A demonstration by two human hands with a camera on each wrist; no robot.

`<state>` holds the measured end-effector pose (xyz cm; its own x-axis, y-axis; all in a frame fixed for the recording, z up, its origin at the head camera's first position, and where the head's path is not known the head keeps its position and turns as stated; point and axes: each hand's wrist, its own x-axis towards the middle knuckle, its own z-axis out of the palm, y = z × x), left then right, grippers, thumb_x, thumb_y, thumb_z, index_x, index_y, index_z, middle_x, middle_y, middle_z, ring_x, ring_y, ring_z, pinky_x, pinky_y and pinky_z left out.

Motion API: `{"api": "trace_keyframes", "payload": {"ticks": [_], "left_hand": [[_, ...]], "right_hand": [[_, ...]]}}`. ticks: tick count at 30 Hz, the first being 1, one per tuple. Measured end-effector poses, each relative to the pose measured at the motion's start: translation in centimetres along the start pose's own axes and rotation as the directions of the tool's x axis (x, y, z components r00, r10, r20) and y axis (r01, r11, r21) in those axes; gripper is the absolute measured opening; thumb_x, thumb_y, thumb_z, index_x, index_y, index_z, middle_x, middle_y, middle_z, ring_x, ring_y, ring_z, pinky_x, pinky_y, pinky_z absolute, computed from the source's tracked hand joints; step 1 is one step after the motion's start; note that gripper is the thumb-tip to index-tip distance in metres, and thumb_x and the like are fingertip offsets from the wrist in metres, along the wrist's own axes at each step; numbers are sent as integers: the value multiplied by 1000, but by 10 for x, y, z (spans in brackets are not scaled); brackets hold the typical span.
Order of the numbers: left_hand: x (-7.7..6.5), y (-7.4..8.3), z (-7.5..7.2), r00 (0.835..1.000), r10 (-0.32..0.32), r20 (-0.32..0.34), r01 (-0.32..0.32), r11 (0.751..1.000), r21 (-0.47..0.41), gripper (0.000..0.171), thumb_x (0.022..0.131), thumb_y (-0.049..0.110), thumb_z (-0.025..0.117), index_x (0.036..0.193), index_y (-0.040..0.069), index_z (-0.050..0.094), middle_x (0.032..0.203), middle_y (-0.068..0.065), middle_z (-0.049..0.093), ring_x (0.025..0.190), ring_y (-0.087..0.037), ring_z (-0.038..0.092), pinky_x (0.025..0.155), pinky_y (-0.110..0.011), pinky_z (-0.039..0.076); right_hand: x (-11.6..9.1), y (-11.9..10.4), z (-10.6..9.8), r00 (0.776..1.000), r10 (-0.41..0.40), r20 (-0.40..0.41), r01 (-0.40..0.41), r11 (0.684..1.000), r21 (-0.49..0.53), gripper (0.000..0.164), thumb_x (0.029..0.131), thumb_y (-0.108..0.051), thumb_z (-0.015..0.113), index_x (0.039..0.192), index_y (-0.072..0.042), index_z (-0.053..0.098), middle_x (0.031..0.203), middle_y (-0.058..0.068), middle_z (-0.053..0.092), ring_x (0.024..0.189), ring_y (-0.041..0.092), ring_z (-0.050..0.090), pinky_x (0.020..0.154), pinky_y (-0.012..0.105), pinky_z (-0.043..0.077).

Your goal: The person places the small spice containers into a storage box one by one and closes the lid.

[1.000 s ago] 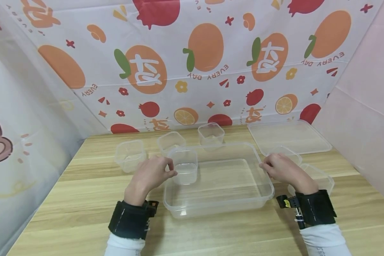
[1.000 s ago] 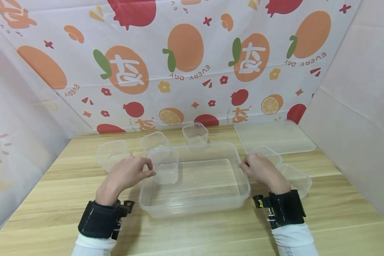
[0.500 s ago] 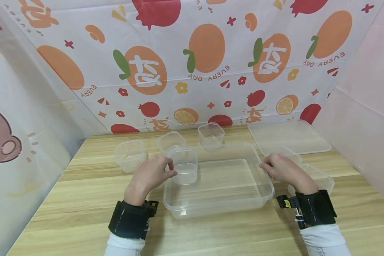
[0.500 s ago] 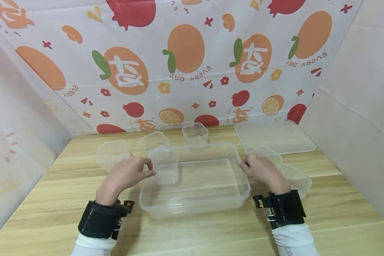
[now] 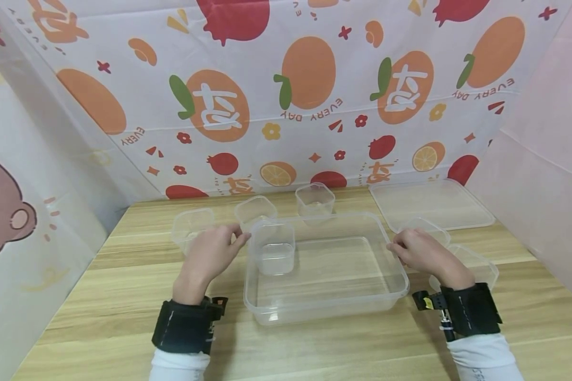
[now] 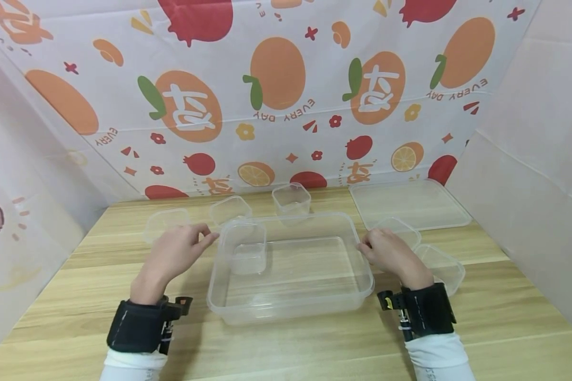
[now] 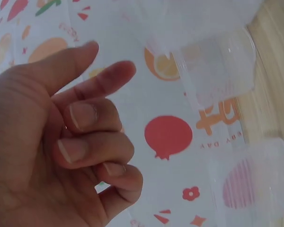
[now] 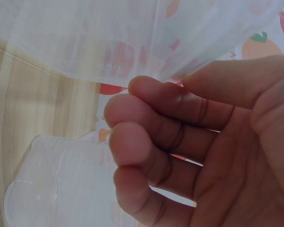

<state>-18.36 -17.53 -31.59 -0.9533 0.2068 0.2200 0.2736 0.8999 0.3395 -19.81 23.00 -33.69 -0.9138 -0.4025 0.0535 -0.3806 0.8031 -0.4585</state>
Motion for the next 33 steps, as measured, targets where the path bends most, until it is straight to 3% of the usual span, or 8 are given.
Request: {"api": "trace_keyframes", "payload": {"ticks": [10,16,19,28,33], "left_hand": [[-8,-15,-6,982,-134,-131,134,991,-7,24,102,22,63,95,-1,69,52,0,36,45,-18,36,44,-30,26],[-8,-20,-6,933,-284,-220,282,959,-38,31,104,23,56,89,-1,68,52,-1,41,45,-19,39,43,-30,26],[-9,-24,-4,911,-329,-248,325,944,-57,31,103,23,55,89,-1,69,53,-2,42,46,-20,41,42,-30,27],[-11,-36,3,886,-399,-238,386,917,-102,33,103,23,54,90,-2,69,58,-4,47,52,-23,45,45,-32,30],[-13,-41,6,879,-423,-223,407,906,-113,39,103,25,52,71,6,62,56,-1,44,53,-22,44,46,-33,29]], "right_hand": [[-1,0,1,1000,8,6,-8,1000,4,37,100,-7,60,63,-8,57,56,-5,40,51,11,38,52,28,32],[-1,0,2,1000,7,8,-7,1000,1,37,100,-7,60,63,-8,57,56,-5,40,51,11,38,52,28,32],[-2,0,2,1000,9,11,-9,1000,-2,36,100,-8,60,65,-7,58,57,-4,41,52,12,38,52,28,33],[-4,0,3,1000,13,15,-13,1000,6,33,100,-7,60,67,-6,60,57,-3,41,52,12,39,52,28,33],[-4,0,3,1000,7,12,-7,1000,2,34,100,-7,60,66,-6,60,57,-4,41,52,12,39,52,28,33]]}}
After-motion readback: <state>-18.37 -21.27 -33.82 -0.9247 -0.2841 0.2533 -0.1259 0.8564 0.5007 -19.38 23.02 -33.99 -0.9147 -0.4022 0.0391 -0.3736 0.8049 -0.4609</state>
